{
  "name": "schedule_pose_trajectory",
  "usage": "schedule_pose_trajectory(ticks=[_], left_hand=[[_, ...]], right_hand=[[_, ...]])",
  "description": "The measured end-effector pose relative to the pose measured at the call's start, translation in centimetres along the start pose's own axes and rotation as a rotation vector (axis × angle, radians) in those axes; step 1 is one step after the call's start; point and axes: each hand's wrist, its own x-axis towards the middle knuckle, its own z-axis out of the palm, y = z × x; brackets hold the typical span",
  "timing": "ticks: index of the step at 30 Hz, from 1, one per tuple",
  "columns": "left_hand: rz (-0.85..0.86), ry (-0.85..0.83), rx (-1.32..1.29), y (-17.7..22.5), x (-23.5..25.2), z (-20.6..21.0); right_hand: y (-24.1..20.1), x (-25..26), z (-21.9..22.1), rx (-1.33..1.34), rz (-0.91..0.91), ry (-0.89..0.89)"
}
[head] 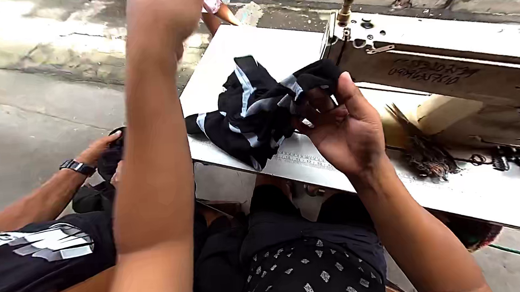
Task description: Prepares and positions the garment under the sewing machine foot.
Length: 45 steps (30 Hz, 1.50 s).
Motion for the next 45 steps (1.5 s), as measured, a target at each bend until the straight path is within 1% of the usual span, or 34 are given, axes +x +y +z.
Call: schedule_pose_trajectory(ticks=[2,3,4,5,6,7,8,9,10,11,14,15,17,19,20,22,23,24,25,26,27,28,30,31,32,33,35,37,38,39,41,42,43,45], left_hand=[[0.243,0.146,-0.274,-0.8,-9.7,3.0],[0.242,0.193,-0.384,-1.0,-15.2,5.8],[0.145,0.205,-0.479,-1.4,-20.3,9.1],[0.005,0.166,-0.563,-1.9,-24.1,12.2],[-0.139,0.119,-0.604,-2.4,-26.3,14.5],[-0.282,0.090,-0.605,-2.8,-27.0,15.8],[-0.398,0.085,-0.578,-3.1,-26.4,16.4],[-0.445,0.102,-0.534,-3.6,-25.0,16.5],[-0.446,0.159,-0.476,-4.3,-23.3,16.5],[-0.409,0.270,-0.404,-5.2,-21.5,16.6],[-0.183,0.551,-0.218,-7.4,-15.5,14.0],[-0.093,0.596,-0.160,-7.5,-12.9,12.1],[0.099,0.596,-0.138,-6.4,-7.3,7.7],[0.194,0.457,-0.209,-4.8,-3.6,5.2],[0.203,0.309,-0.243,-4.1,-3.3,4.9],[0.233,-0.069,-0.230,-3.6,-6.2,5.4],[0.228,-0.169,-0.195,-3.8,-8.9,6.3],[0.221,-0.209,-0.164,-4.3,-11.5,7.3],[0.221,-0.215,-0.136,-5.0,-14.1,8.2],[0.236,-0.199,-0.121,-5.7,-16.5,8.8],[0.259,-0.181,-0.119,-6.2,-18.5,9.5],[0.274,-0.195,-0.110,-6.5,-20.1,10.1],[0.272,-0.286,0.003,-6.6,-22.0,11.2],[0.270,-0.338,0.080,-6.7,-22.3,11.8],[0.270,-0.375,0.131,-7.0,-22.4,12.4],[0.270,-0.391,0.162,-7.6,-22.2,12.9],[0.266,-0.380,0.139,-8.7,-21.5,13.4],[0.206,-0.360,0.002,-9.2,-21.0,13.2],[0.138,-0.350,-0.097,-9.3,-20.7,12.8],[0.058,-0.313,-0.200,-9.4,-20.1,12.4],[-0.019,-0.180,-0.326,-9.5,-17.4,11.5],[-0.006,-0.100,-0.335,-9.5,-15.2,10.6],[0.061,0.006,-0.289,-9.6,-12.5,9.5],[0.286,0.216,-0.053,-10.1,-5.5,6.6]], right_hand=[[0.0,0.1,-0.4,0.029,0.006,-0.001],[0.1,0.2,-0.4,0.065,0.002,-0.013],[0.1,0.2,-0.3,0.101,-0.004,-0.021],[0.1,0.3,0.1,0.125,-0.013,-0.031],[0.1,0.2,0.5,0.130,-0.023,-0.047],[0.0,-0.2,1.0,0.114,-0.034,-0.071],[-0.1,-0.6,1.4,0.089,-0.054,-0.099],[-0.3,-0.9,1.8,0.073,-0.094,-0.121],[-0.7,-1.2,2.0,0.082,-0.146,-0.139],[-1.0,-1.7,2.1,0.114,-0.197,-0.141],[-2.5,-3.7,1.5,0.255,-0.293,0.006],[-2.8,-4.4,1.1,0.306,-0.294,0.079],[-2.0,-6.0,-0.4,0.419,-0.233,0.241],[0.3,-7.3,-2.2,0.477,-0.118,0.448],[1.4,-7.7,-3.0,0.488,-0.056,0.561],[2.6,-8.6,-4.1,0.453,0.095,0.718],[2.7,-9.2,-4.5,0.398,0.187,0.733],[2.7,-9.9,-4.7,0.310,0.278,0.697],[2.5,-10.7,-4.9,0.196,0.336,0.603],[2.4,-11.6,-5.5,0.055,0.323,0.476],[2.1,-12.1,-6.1,-0.145,0.225,0.342],[1.8,-12.1,-7.0,-0.448,0.069,0.234],[1.0,-10.4,-9.4,-1.172,-0.278,0.109],[0.7,-9.0,-10.8,-1.444,-0.391,0.064],[0.6,-7.7,-11.9,-1.620,-0.431,0.024],[0.5,-6.5,-12.9,-1.736,-0.416,-0.009],[0.6,-4.6,-14.2,-1.894,-0.309,-0.068],[1.4,-3.6,-14.9,-1.918,-0.262,-0.075],[2.0,-3.4,-14.7,-1.879,-0.288,-0.055],[2.6,-3.0,-14.1,-1.831,-0.335,-0.037],[4.4,-2.1,-11.3,-1.716,-0.400,-0.032],[5.6,-1.6,-9.2,-1.619,-0.411,-0.054],[6.7,-1.0,-6.8,-1.475,-0.393,-0.091],[7.7,0.1,-1.8,-1.076,-0.293,-0.125]])
